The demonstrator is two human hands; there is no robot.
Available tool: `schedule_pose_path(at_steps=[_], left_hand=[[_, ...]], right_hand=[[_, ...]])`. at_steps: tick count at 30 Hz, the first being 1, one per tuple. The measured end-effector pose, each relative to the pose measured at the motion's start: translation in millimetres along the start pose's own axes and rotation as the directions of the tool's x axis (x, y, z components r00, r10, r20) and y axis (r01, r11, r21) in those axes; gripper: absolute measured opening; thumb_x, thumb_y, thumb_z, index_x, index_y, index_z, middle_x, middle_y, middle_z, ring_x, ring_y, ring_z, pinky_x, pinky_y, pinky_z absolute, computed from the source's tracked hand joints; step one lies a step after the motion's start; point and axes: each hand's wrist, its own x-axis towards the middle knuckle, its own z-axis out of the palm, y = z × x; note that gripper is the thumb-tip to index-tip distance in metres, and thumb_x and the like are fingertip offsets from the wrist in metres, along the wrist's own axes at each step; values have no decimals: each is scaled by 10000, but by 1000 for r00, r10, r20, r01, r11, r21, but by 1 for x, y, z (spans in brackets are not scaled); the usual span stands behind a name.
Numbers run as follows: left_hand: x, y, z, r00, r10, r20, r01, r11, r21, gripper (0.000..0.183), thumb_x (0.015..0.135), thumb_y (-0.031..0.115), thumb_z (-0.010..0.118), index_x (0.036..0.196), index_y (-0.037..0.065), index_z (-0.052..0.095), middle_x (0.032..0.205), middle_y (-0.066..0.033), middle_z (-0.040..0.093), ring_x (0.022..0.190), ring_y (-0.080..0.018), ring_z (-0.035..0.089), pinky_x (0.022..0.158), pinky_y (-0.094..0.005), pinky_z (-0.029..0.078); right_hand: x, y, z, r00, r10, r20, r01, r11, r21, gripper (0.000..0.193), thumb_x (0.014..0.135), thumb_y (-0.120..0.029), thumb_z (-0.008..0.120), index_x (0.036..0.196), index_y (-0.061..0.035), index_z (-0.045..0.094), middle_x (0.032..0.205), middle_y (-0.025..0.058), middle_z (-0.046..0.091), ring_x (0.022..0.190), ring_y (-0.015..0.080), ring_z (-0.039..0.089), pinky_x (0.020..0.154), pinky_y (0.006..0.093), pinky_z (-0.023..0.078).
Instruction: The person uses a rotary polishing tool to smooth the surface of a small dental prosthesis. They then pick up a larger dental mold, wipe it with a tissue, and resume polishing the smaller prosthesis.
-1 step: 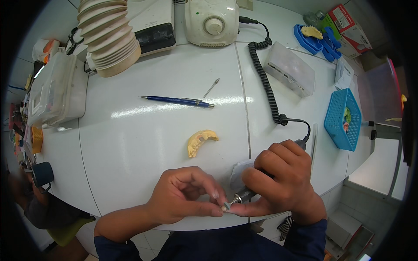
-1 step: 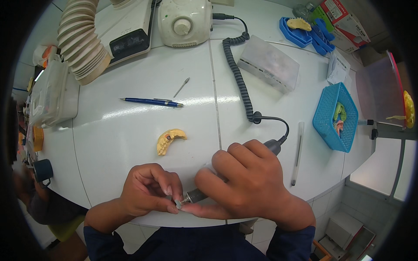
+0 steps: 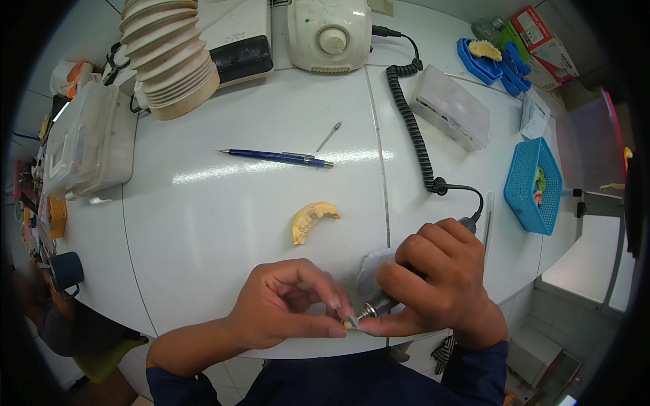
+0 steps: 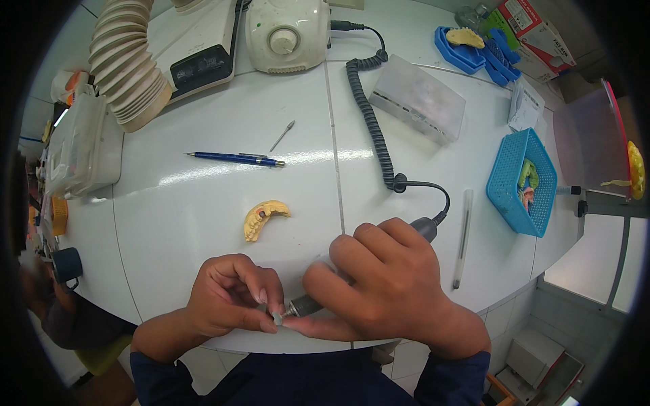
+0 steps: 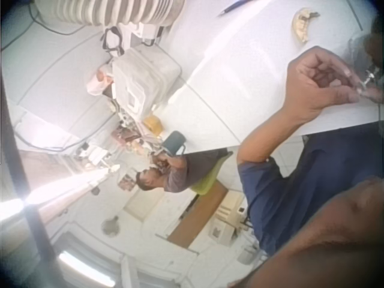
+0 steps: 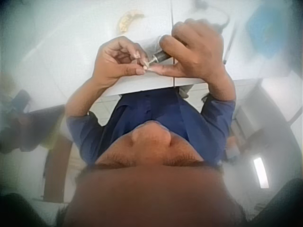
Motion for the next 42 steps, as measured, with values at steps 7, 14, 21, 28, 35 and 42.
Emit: schedule_pose_path(at_steps=[7,14,21,28,35,42], left_hand=[[-1,-5,-6,998,22,63,-20,999,-40,328,796,-151,735,1023,35,588,1005,-132,670,970,-176,655,852,-320,531],[-1,-9,-9,996,44,82,-38,997,-65,314,819,-129,729,1059,24,595,1049,-126,676,998,-167,656,848,-307,525],[-1,-9,-8,996,41,80,-36,997,-62,305,824,-117,733,1054,31,596,1051,-120,677,1000,-162,652,852,-305,520],[0,-5,-4,999,8,44,-6,999,-42,367,771,-164,742,1023,46,577,985,-129,664,962,-178,645,858,-331,520],[0,-4,-3,1000,-17,19,18,999,-41,401,753,-192,738,1014,55,561,967,-135,650,945,-184,642,861,-338,522],[-2,-9,-6,999,8,49,-4,996,-89,330,809,-142,723,1044,41,581,1028,-121,667,997,-169,646,884,-324,523]], right_hand=[[-2,1,2,1000,-18,-15,18,1000,-6,418,762,-553,734,743,-166,579,692,6,425,590,167,465,555,312,309],[-2,0,1,1000,-24,7,24,1000,-11,407,771,-550,724,750,-169,583,699,6,432,602,168,474,562,313,316],[-1,0,1,1000,-15,3,15,1000,-11,411,751,-542,749,736,-169,578,692,4,428,601,168,471,562,312,315],[0,-1,1,1000,-2,6,2,1000,-15,418,727,-533,772,727,-165,574,687,4,424,600,166,470,560,313,310],[0,-2,1,1000,3,3,-3,1000,-20,420,725,-532,778,725,-165,574,685,3,420,598,164,467,559,313,308],[-1,-1,1,1000,-8,4,9,999,-36,419,735,-537,769,721,-168,571,683,1,416,595,161,462,559,310,307]])
